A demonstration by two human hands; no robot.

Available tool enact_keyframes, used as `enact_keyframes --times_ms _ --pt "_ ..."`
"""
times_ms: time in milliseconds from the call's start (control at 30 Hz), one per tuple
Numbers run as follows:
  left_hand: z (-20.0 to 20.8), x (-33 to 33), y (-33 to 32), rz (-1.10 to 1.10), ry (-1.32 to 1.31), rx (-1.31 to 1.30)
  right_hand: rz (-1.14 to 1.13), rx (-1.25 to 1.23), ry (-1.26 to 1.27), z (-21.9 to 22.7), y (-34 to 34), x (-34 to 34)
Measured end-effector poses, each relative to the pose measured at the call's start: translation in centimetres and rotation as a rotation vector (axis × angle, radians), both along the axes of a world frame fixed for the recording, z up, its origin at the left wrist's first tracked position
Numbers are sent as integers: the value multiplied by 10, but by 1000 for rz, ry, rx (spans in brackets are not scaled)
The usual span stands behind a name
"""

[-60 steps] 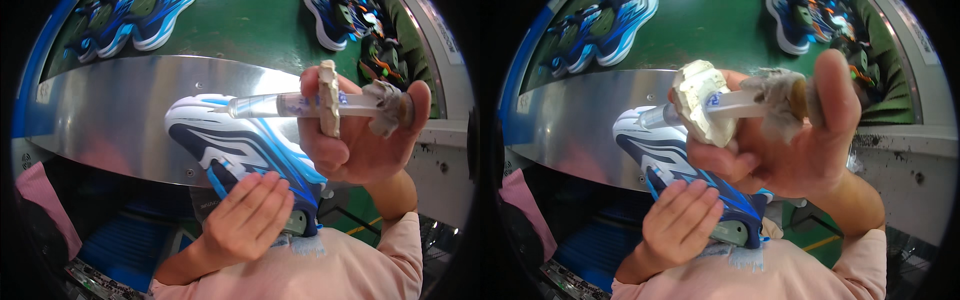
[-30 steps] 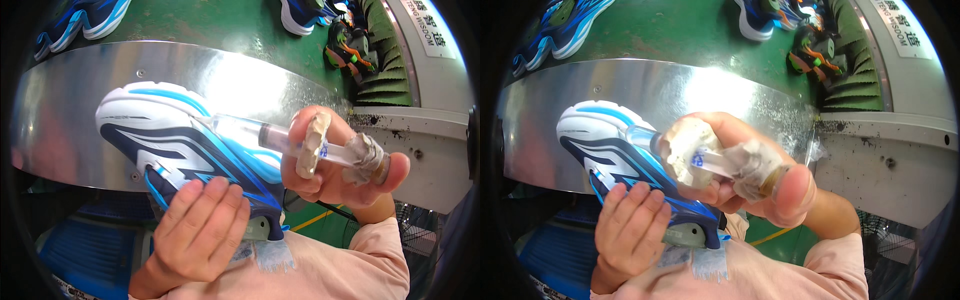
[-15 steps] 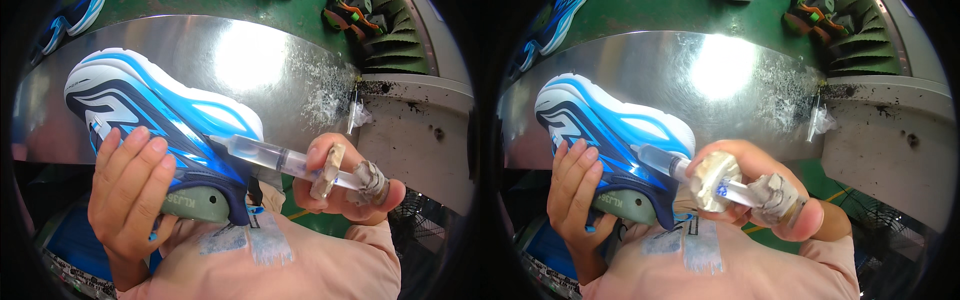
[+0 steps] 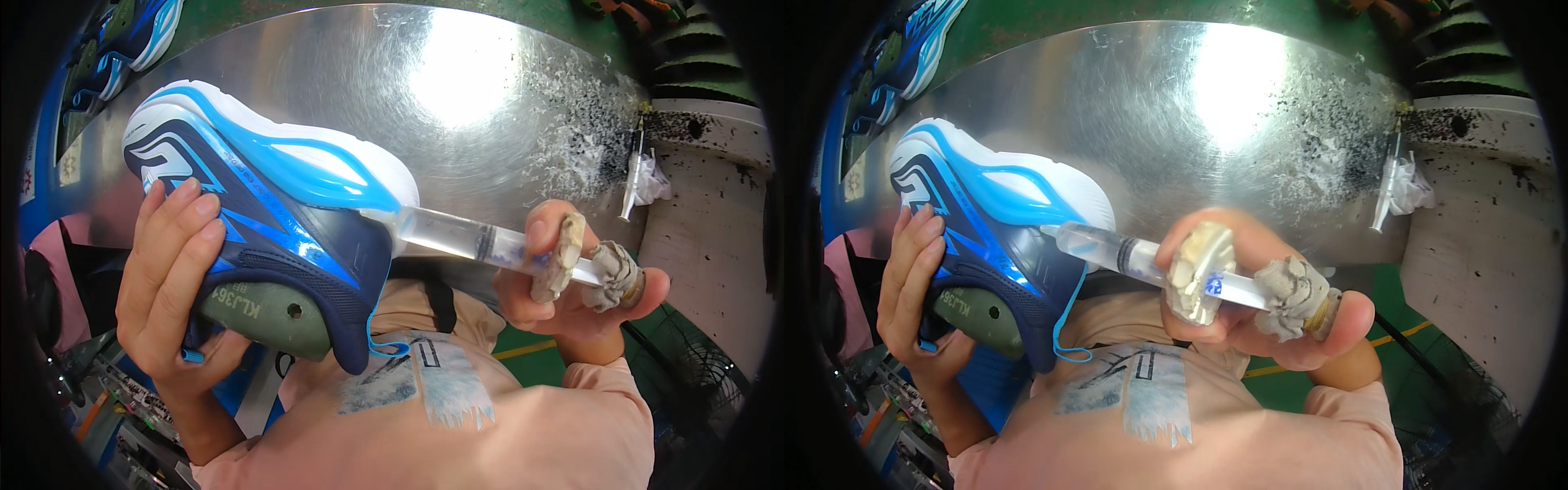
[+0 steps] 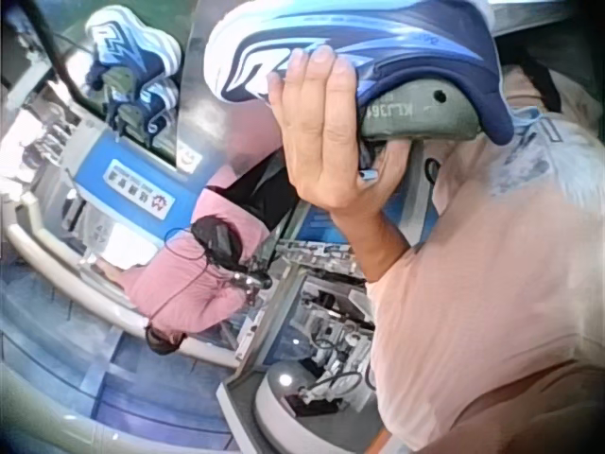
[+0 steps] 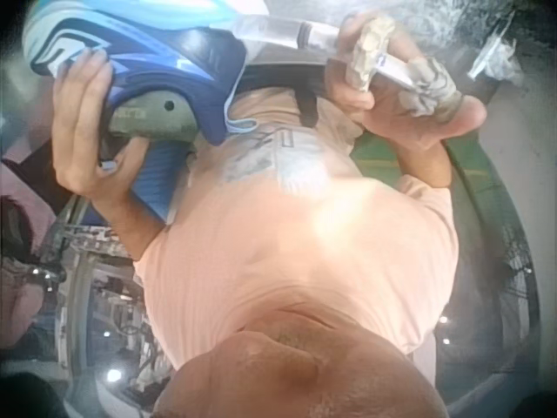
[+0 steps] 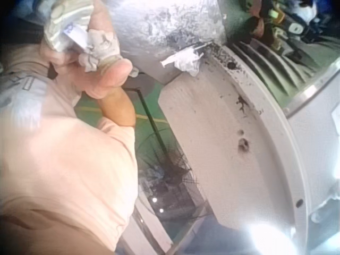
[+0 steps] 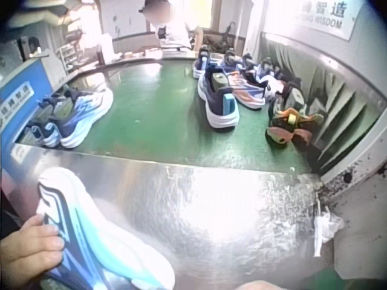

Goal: The person applies adhesive to the seams and soles of shoes using a syringe while sitting at a workstation. They pick up shoes from a conveyor belt or from their lap and place the finished ones back onto the belt.

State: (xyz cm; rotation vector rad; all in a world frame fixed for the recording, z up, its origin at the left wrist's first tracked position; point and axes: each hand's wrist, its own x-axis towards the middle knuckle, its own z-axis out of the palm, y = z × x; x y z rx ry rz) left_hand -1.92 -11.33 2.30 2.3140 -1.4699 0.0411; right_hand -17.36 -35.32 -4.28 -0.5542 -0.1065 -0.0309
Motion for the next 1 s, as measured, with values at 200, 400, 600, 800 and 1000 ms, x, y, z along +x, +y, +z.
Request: enact_keyframes --times_ms 200,400,600,800,1000 --pt "2 2 -9 8 -28 78 73 75 130 -2 -7 -9" --pt "7 4 -16 1 -37 128 -124 295 -37 -21 20 -18" --pt "15 29 -59 -349 -164 148 -169 157 220 -1 26 -41" --pt "26 39 -98 -502 -271 341 -228 175 492 17 23 -41" --pt "27 1 -111 -34 4 314 -418 51 418 11 26 -36"
